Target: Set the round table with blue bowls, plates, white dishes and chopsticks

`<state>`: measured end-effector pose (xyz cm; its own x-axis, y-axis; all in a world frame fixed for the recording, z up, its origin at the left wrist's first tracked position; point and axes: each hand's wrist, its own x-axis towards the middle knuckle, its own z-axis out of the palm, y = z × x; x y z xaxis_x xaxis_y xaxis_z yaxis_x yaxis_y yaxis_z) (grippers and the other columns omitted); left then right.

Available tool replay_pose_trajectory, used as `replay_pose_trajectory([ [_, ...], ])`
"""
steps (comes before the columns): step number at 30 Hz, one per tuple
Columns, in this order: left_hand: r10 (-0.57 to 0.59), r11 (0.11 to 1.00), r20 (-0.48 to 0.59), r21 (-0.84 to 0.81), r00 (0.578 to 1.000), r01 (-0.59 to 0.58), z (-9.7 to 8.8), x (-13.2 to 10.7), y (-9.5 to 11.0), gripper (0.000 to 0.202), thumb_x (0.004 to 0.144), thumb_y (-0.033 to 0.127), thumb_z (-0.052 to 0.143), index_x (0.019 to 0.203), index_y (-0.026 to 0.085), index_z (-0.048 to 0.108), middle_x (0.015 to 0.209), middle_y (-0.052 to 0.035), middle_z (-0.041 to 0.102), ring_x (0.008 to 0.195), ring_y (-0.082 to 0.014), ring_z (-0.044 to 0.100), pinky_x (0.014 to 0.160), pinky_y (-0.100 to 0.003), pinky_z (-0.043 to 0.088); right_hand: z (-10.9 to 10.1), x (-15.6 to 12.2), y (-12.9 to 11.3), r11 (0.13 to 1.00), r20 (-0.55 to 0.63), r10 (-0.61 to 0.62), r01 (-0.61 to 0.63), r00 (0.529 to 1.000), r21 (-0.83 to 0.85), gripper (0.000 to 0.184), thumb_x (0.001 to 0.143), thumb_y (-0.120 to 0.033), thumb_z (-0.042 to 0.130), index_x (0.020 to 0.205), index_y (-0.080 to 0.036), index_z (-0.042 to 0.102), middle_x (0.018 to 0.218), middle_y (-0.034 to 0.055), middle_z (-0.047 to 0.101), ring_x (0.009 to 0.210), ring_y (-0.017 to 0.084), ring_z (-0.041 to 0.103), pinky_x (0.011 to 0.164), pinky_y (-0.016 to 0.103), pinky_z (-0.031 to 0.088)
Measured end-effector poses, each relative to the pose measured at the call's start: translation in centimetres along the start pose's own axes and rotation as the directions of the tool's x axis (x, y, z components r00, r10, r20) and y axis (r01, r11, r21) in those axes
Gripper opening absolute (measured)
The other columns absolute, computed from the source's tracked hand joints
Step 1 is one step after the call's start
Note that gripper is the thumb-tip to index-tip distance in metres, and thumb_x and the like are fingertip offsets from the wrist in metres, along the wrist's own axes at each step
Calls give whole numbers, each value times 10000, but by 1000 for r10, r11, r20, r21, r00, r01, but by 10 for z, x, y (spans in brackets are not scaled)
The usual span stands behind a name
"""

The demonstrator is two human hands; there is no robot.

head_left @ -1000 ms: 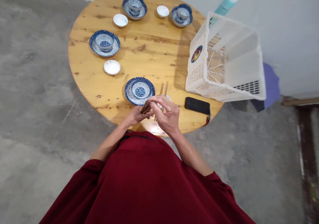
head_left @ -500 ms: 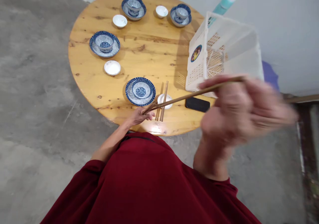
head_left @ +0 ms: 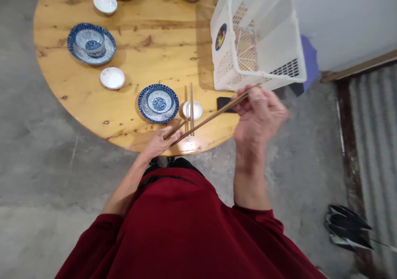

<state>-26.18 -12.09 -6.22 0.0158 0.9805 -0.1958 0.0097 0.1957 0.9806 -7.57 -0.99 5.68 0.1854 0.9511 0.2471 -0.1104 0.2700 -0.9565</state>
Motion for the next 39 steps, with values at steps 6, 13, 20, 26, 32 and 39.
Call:
replay_pose_trajectory([
  [6, -148, 987, 91, 70, 985, 142, 9, -23, 4, 503, 825, 623, 654, 739, 134, 736, 786, -54, 710, 637, -127, 549, 565, -236, 378, 0, 7, 55, 962, 126, 272, -267, 954, -58, 272, 808, -462, 767, 836, -197, 713, 782, 11, 711, 709, 141, 683, 636, 270, 604],
  [13, -289, 953, 94, 121, 953, 277, 27, -41, 10, 523, 853, 643, 611, 659, 165, 696, 713, -52, 676, 667, -153, 560, 606, -255, 406, -9, 6, 86, 876, 199, 467, -482, 862, 33, 274, 744, -445, 803, 775, -189, 710, 743, 15, 709, 663, 130, 656, 620, 259, 579],
  [20, -357, 933, 73, 66, 931, 353, 56, -38, 8, 533, 868, 656, 621, 869, 138, 749, 723, -42, 657, 604, -120, 490, 585, -251, 369, -24, 17, 76, 863, 276, 467, -501, 840, 65, 306, 715, -473, 825, 799, -188, 752, 766, 23, 733, 690, 136, 668, 614, 244, 560],
  [26, -368, 928, -3, 66, 930, 367, 78, -39, 17, 495, 872, 623, 622, 817, 144, 734, 717, -39, 645, 623, -122, 491, 597, -251, 381, -41, 24, 67, 870, 313, 442, -486, 841, 78, 331, 711, -500, 835, 849, -204, 786, 817, 23, 752, 731, 146, 681, 621, 251, 564],
  [32, -340, 935, -126, 61, 932, 349, 94, -46, 21, 467, 868, 611, 619, 764, 168, 719, 706, -41, 640, 611, -133, 473, 560, -266, 363, -51, 8, 66, 857, 432, 438, -512, 788, 64, 361, 727, -541, 817, 879, -214, 800, 838, 23, 753, 763, 168, 690, 649, 278, 579],
  [39, -308, 949, -194, 13, 931, 316, 97, -63, 14, 481, 859, 621, 637, 794, 155, 739, 693, -29, 633, 592, -115, 467, 570, -258, 374, -38, -12, 64, 851, 476, 429, -520, 768, 71, 331, 726, -523, 810, 825, -207, 803, 790, 25, 753, 737, 173, 679, 624, 281, 572],
])
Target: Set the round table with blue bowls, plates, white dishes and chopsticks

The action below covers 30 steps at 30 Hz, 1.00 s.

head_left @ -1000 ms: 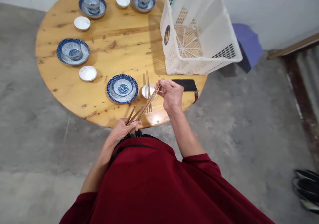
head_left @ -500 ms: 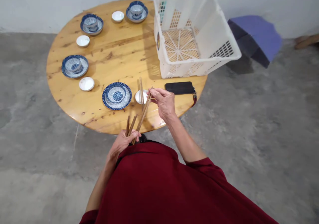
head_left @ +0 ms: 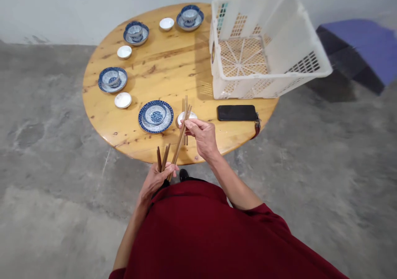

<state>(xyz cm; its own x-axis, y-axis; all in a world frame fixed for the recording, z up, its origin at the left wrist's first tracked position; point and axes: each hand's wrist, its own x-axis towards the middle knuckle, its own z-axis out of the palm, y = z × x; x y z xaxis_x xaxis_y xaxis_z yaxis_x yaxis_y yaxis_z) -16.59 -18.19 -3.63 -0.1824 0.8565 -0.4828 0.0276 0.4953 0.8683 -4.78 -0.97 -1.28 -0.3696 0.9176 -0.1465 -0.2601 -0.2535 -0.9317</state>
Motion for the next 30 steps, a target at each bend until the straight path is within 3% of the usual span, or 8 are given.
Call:
replay_pose_trajectory([
  [4, 12, 1000, 1, -11, 1000, -12, -12, -4, -5, 500, 855, 632, 635, 813, 146, 745, 692, -40, 640, 598, -120, 476, 571, -257, 377, 14, 1, 3, 1000, 3, 7, -7, 1000, 26, 328, 697, -504, 825, 821, -202, 806, 767, 30, 756, 721, 174, 682, 602, 271, 561],
  [8, 12, 1000, 14, -22, 1000, -12, -34, -9, -11, 503, 857, 635, 638, 821, 146, 750, 697, -34, 640, 584, -111, 463, 566, -251, 374, 34, -1, 14, 999, -10, 20, -20, 1000, 36, 340, 694, -517, 827, 824, -204, 800, 793, 32, 762, 723, 167, 685, 601, 261, 555],
  [22, 34, 999, 41, 28, 999, -35, -178, -42, -49, 550, 799, 686, 657, 788, 143, 748, 667, -33, 642, 558, -105, 429, 526, -239, 341, 170, -31, 73, 999, -55, 36, -35, 998, 28, 373, 699, -521, 823, 888, -202, 780, 823, 26, 766, 745, 161, 695, 620, 252, 553],
  [26, 51, 998, 115, 35, 992, -55, -212, -45, -57, 527, 819, 654, 652, 818, 138, 759, 656, -30, 649, 549, -97, 420, 524, -231, 350, 195, -38, 91, 998, -109, 39, -34, 993, 46, 347, 667, -473, 849, 844, -184, 772, 771, 20, 752, 706, 147, 679, 607, 244, 554],
  [30, 127, 992, 194, -26, 973, -124, -242, -39, -58, 541, 856, 639, 627, 924, 124, 780, 718, -63, 713, 525, -85, 381, 480, -225, 300, 204, -22, 107, 1000, -194, 8, -2, 981, 28, 287, 668, -420, 842, 791, -180, 742, 739, 0, 729, 668, 132, 658, 598, 241, 560],
])
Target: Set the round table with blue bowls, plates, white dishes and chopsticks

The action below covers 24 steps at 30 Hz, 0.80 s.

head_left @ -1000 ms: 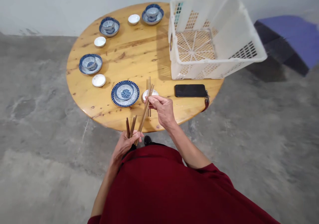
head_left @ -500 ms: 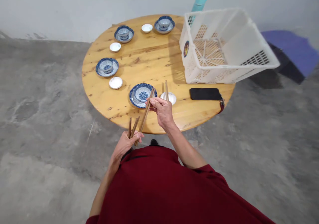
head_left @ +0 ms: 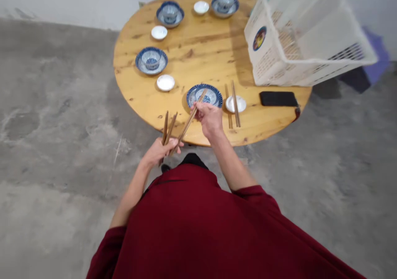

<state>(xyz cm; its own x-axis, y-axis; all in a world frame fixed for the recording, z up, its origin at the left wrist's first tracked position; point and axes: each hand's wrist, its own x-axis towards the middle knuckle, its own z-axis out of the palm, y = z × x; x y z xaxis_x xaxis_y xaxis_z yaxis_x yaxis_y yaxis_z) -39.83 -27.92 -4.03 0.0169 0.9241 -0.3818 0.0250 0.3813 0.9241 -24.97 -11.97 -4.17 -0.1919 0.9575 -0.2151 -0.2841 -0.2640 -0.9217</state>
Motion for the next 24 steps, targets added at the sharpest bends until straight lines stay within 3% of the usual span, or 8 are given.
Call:
replay_pose_trajectory([
  [5, 57, 982, -24, -180, 998, -61, -33, 15, -3, 490, 832, 594, 683, 850, 106, 718, 769, -119, 752, 472, -57, 328, 426, -226, 190, 5, 38, 15, 993, -49, -24, 18, 999, -118, 238, 772, -405, 800, 799, -197, 688, 762, -1, 711, 759, 162, 702, 683, 296, 612],
  [9, 50, 974, -43, -217, 998, -58, -51, 27, -4, 433, 823, 547, 703, 817, 114, 676, 769, -122, 752, 469, -46, 323, 427, -214, 197, 16, 57, 21, 983, -49, -57, 47, 997, -177, 224, 807, -412, 774, 782, -211, 679, 756, -3, 705, 737, 163, 704, 663, 304, 621],
  [13, 63, 987, -12, -146, 998, -64, -68, 42, -6, 440, 842, 547, 671, 792, 112, 711, 717, -78, 713, 471, -52, 305, 432, -226, 184, 33, 74, 32, 988, -72, -29, 18, 997, -154, 224, 790, -391, 776, 752, -195, 674, 725, -9, 699, 657, 137, 678, 599, 260, 599],
  [17, 12, 999, 26, 32, 1000, -13, -90, 62, -2, 442, 864, 529, 634, 713, 125, 730, 565, 4, 555, 506, -75, 329, 481, -235, 219, 51, 98, 45, 992, -113, 109, -116, 988, -59, 160, 736, -276, 779, 697, -175, 662, 686, -11, 689, 590, 109, 630, 550, 224, 560],
  [21, -101, 993, 34, 65, 994, 99, -114, 89, 2, 447, 834, 543, 649, 708, 121, 722, 704, -44, 678, 588, -100, 450, 541, -231, 307, 71, 131, 51, 984, -143, 180, -180, 973, 18, 108, 722, -217, 761, 687, -169, 671, 675, -4, 696, 588, 112, 620, 562, 232, 558],
  [24, -152, 988, 25, 33, 988, 151, -131, 111, 3, 460, 812, 565, 656, 746, 115, 726, 762, -77, 719, 565, -95, 422, 544, -239, 316, 86, 161, 52, 984, -168, 177, -173, 970, 40, 93, 739, -203, 743, 686, -169, 674, 663, -7, 696, 582, 113, 610, 580, 238, 557],
])
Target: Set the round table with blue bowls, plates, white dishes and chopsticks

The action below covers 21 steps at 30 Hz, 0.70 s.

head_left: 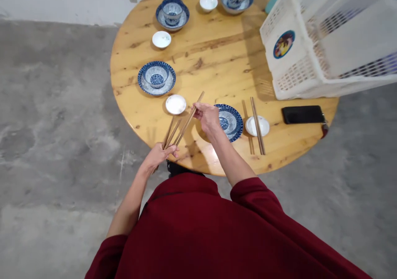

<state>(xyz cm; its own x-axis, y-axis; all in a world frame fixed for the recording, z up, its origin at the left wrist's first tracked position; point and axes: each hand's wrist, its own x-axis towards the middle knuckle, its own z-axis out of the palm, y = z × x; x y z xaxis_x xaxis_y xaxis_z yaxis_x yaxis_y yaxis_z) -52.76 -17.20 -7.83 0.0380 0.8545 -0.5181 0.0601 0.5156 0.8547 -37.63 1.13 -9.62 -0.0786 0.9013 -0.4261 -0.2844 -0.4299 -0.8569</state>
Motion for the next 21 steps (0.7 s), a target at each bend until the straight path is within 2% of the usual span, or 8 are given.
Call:
replay_pose_trajectory([
  [5, -32, 999, -74, -34, 997, 29, -27, 38, 6, 412, 808, 537, 657, 739, 134, 703, 658, -33, 649, 499, -77, 326, 506, -254, 266, 28, 49, -2, 999, 2, 23, -23, 1000, -28, 128, 759, -204, 751, 679, -173, 656, 629, -19, 668, 566, 118, 604, 568, 238, 539],
  [10, -56, 997, -153, -67, 987, 46, -52, 74, 13, 370, 768, 511, 679, 767, 141, 689, 650, -24, 628, 499, -78, 316, 484, -254, 229, 38, 87, 5, 998, -96, 27, -31, 995, -48, 122, 771, -168, 734, 685, -169, 647, 588, -46, 606, 535, 77, 537, 549, 193, 482],
  [15, -92, 994, -142, -74, 986, 82, -72, 100, 16, 335, 755, 473, 669, 794, 140, 680, 664, -22, 626, 478, -68, 311, 465, -246, 194, 41, 107, 16, 997, -202, 57, -68, 978, -47, 148, 786, -171, 733, 694, -174, 618, 589, -41, 609, 553, 86, 568, 528, 189, 471],
  [21, -139, 988, -88, -82, 986, 132, -89, 117, 12, 322, 761, 459, 666, 798, 139, 670, 651, -14, 610, 451, -62, 298, 450, -239, 189, 45, 114, 30, 996, -297, 64, -79, 953, -39, 160, 823, -163, 705, 692, -183, 616, 584, -51, 609, 545, 81, 585, 536, 179, 493],
])
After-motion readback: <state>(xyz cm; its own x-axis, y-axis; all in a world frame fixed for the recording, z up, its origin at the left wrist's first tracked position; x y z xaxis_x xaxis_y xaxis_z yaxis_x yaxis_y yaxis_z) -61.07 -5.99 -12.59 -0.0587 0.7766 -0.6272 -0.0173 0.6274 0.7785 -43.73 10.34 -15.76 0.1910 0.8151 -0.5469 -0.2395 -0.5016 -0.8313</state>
